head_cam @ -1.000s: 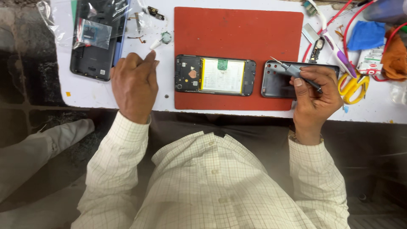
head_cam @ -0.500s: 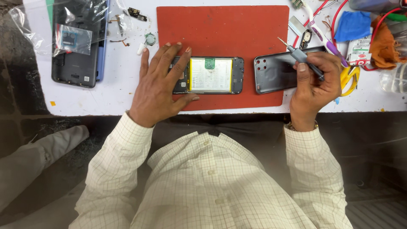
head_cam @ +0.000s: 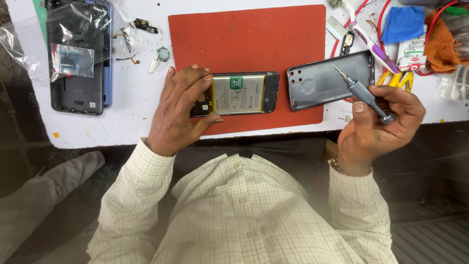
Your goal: The person repairs a smartphone at a workbench. They remove the back cover, unscrew internal screws with a screwdriver, pry at the battery and internal components, handle small parts, and near the end use a plastic spoon-like tool to work around the battery of the opened phone.
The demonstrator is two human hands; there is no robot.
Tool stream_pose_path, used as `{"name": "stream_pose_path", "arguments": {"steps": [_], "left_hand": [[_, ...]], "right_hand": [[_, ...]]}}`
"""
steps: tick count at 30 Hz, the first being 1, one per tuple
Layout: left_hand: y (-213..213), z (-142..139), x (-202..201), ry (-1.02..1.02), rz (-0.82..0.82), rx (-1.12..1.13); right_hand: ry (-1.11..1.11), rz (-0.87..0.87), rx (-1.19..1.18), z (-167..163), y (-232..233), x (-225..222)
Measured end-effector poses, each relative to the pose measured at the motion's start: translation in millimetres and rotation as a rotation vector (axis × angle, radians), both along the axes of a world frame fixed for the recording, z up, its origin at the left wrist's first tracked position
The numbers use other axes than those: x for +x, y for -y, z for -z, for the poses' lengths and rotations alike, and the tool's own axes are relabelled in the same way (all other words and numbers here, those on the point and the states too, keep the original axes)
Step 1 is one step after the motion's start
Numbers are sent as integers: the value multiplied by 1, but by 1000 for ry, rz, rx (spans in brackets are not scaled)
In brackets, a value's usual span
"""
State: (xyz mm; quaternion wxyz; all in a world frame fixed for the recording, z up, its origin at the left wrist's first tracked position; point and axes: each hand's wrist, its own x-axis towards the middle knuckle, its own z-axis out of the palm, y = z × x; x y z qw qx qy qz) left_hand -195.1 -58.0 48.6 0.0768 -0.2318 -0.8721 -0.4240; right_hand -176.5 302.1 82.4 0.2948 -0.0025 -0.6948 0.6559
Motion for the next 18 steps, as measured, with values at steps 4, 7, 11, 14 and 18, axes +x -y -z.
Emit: {"name": "stream_pose_path", "arguments": {"steps": [4,7,11,14,18], "left_hand": [[1,2,-1,22,1,28],[1,3,-1,32,2,36],[2,3,-1,29,1,32],[3,4,-2,26,8,33],[3,6,-1,24,3,17]], "right_hand": [[19,-12,25,-2,-8,8],[16,-48,-34,-2,-11,12],[10,-63,-84,-3,-13,15],[50,-75,-151,-5,-19,14],[70,-98,-185,-2,-28,11]]}}
